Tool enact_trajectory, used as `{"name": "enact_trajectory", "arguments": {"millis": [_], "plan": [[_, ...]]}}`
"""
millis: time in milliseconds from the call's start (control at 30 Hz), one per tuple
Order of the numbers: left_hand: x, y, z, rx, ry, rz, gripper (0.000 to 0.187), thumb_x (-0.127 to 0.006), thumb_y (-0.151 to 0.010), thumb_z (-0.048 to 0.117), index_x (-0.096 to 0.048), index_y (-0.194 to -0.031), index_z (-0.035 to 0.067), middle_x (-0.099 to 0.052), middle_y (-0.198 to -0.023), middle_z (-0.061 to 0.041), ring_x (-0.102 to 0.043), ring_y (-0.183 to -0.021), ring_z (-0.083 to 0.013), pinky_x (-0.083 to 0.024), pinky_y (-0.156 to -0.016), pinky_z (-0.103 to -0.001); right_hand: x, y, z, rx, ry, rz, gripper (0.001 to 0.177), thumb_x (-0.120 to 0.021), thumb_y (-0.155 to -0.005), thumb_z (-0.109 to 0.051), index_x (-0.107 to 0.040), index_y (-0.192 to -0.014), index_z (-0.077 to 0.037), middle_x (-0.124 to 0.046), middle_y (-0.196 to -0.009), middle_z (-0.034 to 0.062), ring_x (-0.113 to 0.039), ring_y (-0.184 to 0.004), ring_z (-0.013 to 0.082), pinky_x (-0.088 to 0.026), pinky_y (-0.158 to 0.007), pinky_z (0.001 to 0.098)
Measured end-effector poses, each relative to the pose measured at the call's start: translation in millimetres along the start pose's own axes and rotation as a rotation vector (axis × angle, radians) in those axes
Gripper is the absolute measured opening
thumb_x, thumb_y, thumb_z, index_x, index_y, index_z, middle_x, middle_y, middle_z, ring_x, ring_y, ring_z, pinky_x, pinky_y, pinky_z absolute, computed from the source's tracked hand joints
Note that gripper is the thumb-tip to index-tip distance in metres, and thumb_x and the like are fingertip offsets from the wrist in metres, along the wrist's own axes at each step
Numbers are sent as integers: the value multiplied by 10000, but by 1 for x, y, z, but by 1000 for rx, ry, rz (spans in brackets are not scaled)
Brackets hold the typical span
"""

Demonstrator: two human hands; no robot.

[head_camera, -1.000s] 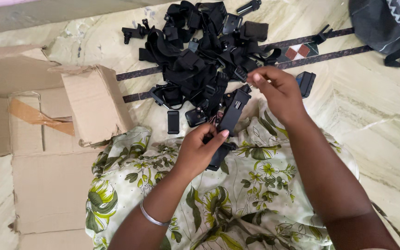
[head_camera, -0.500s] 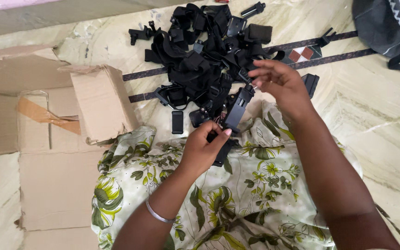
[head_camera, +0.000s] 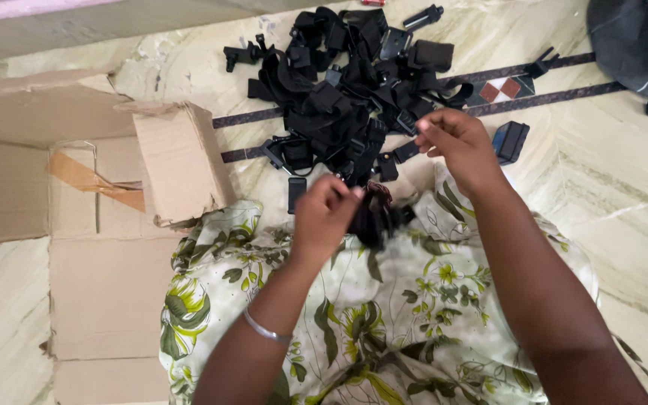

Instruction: The person sits on the floor and assembles black straps by threading them through plastic buckles and attaching small electronic components. They handle each strap one at a time, adjusting the fit and securing the parts before placing the finished unit aside.

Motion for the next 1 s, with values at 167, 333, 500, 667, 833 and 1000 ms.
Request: {"name": "enact_trajectory", "arguments": {"millis": [167, 333, 500, 667, 833, 1000], "plan": [[-32, 10, 41, -521, -604, 143, 264, -731, -907, 340, -663, -1061, 136, -657, -1039, -58, -567, -1072, -288, -344, -885, -514, -6, -18, 23, 258, 217, -90, 89, -693, -973, -106, -674, -978, -19, -728, -1025, 63, -686, -904, 203, -532, -796, 327], [-60, 30, 35, -575, -607, -39, 310, -716, -887, 345, -675, -1128, 153, -640, -1180, -58, -528, -1219, -280, -270, -972, -539, -21, -17, 77, -29, 1108, -311, 350, -762, -784, -223, -716, -1120, -140, -758, -1039, 101, -705, -1010, 323, -558, -866, 446], [-31, 14, 25, -453, -533, 54, 308, -717, -889, 338, -685, -1139, 161, -652, -1208, -31, -541, -1209, -254, -282, -976, -501, -36, -5, 118, -278, 1338, -486, 475, -835, -734, -331, -712, -1169, -185, -714, -1144, 113, -683, -1083, 320, -549, -910, 445], [-30, 13, 31, -473, -549, 55, 298, -727, -901, 335, -688, -1134, 153, -633, -1230, -38, -523, -1234, -269, -269, -976, -499, -47, -8, 138, -171, 1431, -399, 258, -661, -884, -208, -729, -1131, -176, -743, -1151, 111, -715, -1071, 331, -566, -852, 525], [-21, 14, 46, -491, -525, 87, 295, -740, -895, 330, -687, -1127, 154, -637, -1230, -22, -524, -1248, -265, -276, -1001, -488, -53, -5, 99, -141, 1576, -419, 235, -687, -843, -203, -749, -1066, -159, -762, -1088, 70, -731, -1050, 265, -516, -930, 479], [3, 5, 57, -523, -477, 202, 318, -741, -903, 329, -676, -1164, 159, -645, -1264, -13, -561, -1261, -234, -301, -1002, -472, -89, 40, -37, 741, 1413, -30, 186, -670, -853, -52, -713, -970, -189, -741, -1066, -29, -654, -1217, 190, -326, -1129, 533]]}}
Point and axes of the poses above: each hand's wrist, its own y-axis away from the middle knuckle, its own x-axis out of the back of the hand, z = x × y, the point moved 8 cm from there along -y, towards the middle knuckle
